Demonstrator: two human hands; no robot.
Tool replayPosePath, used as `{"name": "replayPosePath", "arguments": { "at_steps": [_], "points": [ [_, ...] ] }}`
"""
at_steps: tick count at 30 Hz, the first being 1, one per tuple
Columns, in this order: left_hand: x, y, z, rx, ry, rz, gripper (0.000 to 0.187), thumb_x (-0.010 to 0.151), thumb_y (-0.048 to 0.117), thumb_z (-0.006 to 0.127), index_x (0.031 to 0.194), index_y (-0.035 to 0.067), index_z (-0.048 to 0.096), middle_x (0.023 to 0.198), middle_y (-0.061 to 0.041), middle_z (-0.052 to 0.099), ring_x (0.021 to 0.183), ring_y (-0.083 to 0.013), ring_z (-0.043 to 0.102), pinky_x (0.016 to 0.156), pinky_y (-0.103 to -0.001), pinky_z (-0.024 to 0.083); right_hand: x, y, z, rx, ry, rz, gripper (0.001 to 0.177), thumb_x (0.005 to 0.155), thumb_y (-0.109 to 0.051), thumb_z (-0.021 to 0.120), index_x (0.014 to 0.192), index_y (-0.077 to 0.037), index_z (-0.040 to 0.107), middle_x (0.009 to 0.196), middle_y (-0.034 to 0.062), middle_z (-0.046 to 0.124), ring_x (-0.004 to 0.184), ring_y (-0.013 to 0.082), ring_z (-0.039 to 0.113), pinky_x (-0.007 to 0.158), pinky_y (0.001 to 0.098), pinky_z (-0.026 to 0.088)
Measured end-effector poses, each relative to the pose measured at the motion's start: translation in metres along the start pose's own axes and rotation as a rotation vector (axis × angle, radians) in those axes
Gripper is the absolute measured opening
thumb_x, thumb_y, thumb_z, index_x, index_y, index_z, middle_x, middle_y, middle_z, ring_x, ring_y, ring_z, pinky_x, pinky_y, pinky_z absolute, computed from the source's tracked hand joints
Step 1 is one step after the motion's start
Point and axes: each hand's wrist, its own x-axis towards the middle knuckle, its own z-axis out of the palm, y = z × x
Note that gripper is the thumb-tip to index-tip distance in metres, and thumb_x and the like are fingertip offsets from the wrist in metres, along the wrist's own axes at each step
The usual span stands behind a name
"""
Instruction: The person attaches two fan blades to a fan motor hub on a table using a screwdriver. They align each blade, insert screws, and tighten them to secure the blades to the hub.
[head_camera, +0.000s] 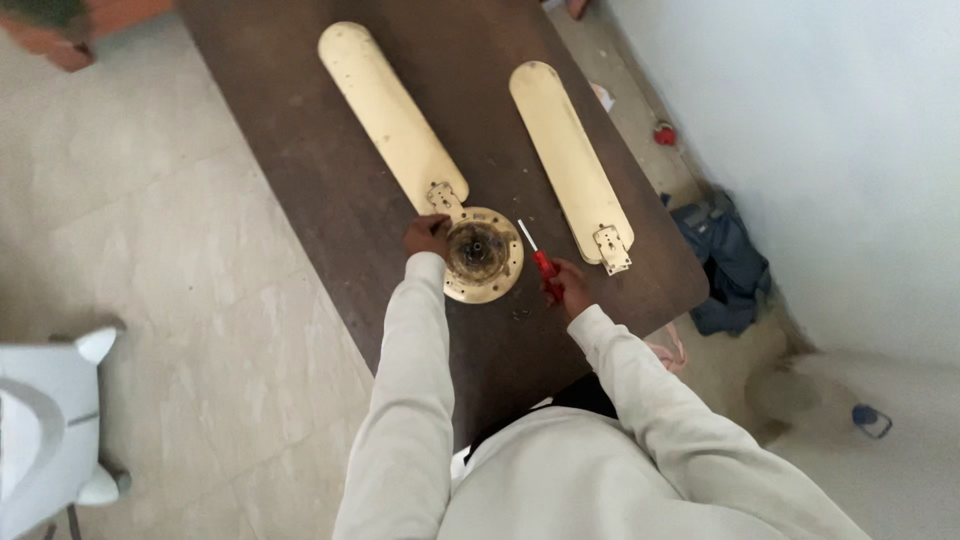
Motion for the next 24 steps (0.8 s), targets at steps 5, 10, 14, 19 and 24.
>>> {"name": "replayPosePath", "arguments": {
  "at_steps": [5,10,14,19,24],
  "points": [
    [-0.006,0.002,-0.002,0.106,0.004,0.055,0.015,0.087,0.014,0.077,0.101,0.011,0.082,0.103,-0.014,0.076,0.093,-0.0316,0.074,0.086,-0.041,0.059,0.006,-0.004,0.003,-0.016,-0.007,-0.032,0.050,0.084,-0.008,0.051,0.133,-0.001,0.060,0.078,0.0131,0.065,0.052,0.0196,0.054,0.048,0.0343,0.046],
    [-0.009,-0.002,0.002,0.099,0.046,0.053,0.015,0.087,0.014,0.076,0.101,0.011,0.081,0.103,-0.013,0.076,0.094,-0.0312,0.073,0.086,-0.041,0.059,0.019,-0.003,0.008,-0.019,0.007,-0.003,0.046,0.084,-0.008,0.052,0.129,-0.006,0.060,0.077,0.0126,0.064,0.050,0.0203,0.054,0.046,0.0347,0.047],
    [-0.007,-0.016,0.010,0.059,0.026,0.051,0.021,0.085,0.008,0.069,0.103,0.012,0.078,0.103,-0.011,0.075,0.094,-0.0282,0.075,0.086,-0.039,0.060,0.047,-0.008,0.034,-0.079,-0.023,-0.033,0.045,0.087,-0.016,0.058,0.130,-0.002,0.061,0.079,0.0120,0.064,0.054,0.0184,0.054,0.047,0.0347,0.044],
    [-0.011,-0.032,0.023,0.112,0.144,0.202,0.013,0.089,0.017,0.075,0.100,0.012,0.079,0.103,-0.012,0.074,0.093,-0.0329,0.073,0.085,-0.041,0.059,0.101,-0.017,0.098,-0.655,-0.071,-0.489,0.051,0.093,-0.036,0.073,0.131,-0.005,0.061,0.110,0.0125,0.072,0.097,0.0220,0.068,0.082,0.0388,0.054],
    [-0.011,-0.026,0.025,0.314,0.155,0.225,0.016,0.087,0.020,0.075,0.100,0.012,0.081,0.101,-0.013,0.072,0.092,-0.0354,0.070,0.084,-0.045,0.057,0.128,-0.011,0.163,-0.706,-0.036,-0.385,0.046,0.098,-0.039,0.063,0.133,-0.008,0.059,0.116,0.0167,0.070,0.105,0.0325,0.067,0.092,0.0427,0.051]
  ]
}}
